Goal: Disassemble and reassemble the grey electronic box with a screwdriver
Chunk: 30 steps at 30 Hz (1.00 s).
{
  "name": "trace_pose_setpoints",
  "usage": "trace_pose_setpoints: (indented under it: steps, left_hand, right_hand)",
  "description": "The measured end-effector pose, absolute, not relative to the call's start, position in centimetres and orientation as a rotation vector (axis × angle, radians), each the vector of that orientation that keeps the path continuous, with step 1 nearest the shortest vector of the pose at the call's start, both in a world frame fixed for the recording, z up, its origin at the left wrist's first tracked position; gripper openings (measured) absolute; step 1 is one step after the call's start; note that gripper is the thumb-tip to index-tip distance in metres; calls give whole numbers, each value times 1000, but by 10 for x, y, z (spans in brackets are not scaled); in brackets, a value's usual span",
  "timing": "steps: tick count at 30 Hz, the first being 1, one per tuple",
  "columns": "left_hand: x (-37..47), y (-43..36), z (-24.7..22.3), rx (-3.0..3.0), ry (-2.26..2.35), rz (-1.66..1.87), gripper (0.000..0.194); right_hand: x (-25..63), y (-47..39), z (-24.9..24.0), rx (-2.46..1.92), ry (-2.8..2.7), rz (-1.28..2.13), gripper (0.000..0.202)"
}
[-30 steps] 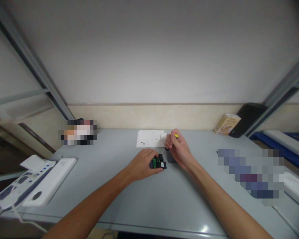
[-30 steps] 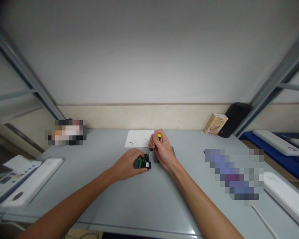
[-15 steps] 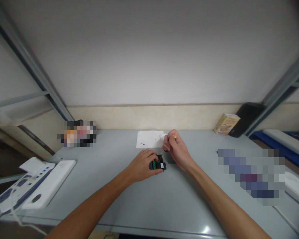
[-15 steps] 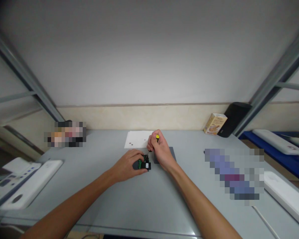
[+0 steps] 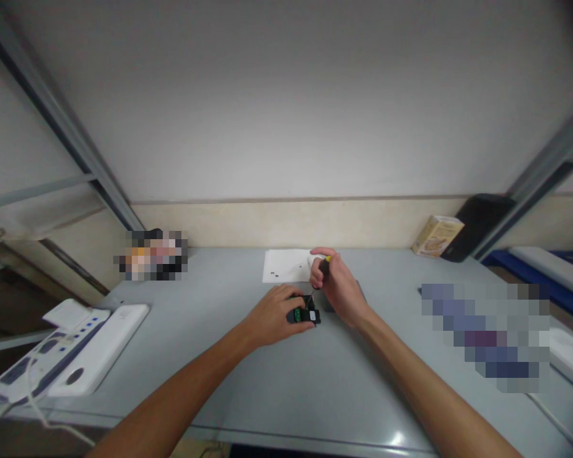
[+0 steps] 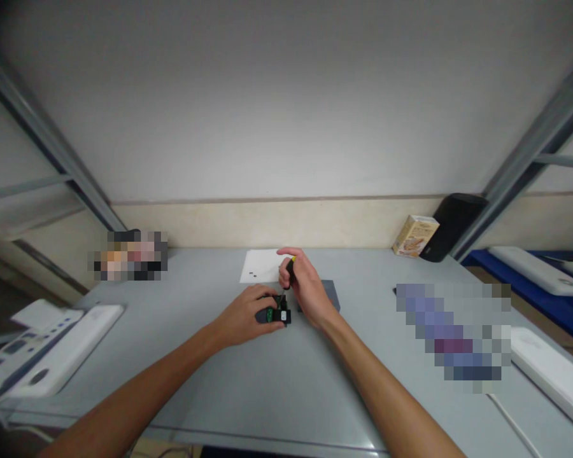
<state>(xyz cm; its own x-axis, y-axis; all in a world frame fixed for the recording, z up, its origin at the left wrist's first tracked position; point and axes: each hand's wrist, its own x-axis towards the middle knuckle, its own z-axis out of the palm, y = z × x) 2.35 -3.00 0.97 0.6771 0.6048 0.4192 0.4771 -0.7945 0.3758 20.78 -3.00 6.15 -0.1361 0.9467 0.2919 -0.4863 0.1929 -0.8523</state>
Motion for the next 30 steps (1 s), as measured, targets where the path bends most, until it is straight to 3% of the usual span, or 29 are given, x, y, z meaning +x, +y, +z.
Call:
trace_pose_setpoints:
  steps: [17,23,30]
  left_hand:
    - [25,-32,14,2615,909,771,33]
    - [26,-34,18,2586,945,742,40]
    - [26,-34,17,2513,986,751,56]
  right_hand:
    - [212,-28,64,-561,-1003,1375,30]
    - [211,-30,64,-619,-1057,1309,24]
    - [210,-29,60,-589,-1049,1347,30]
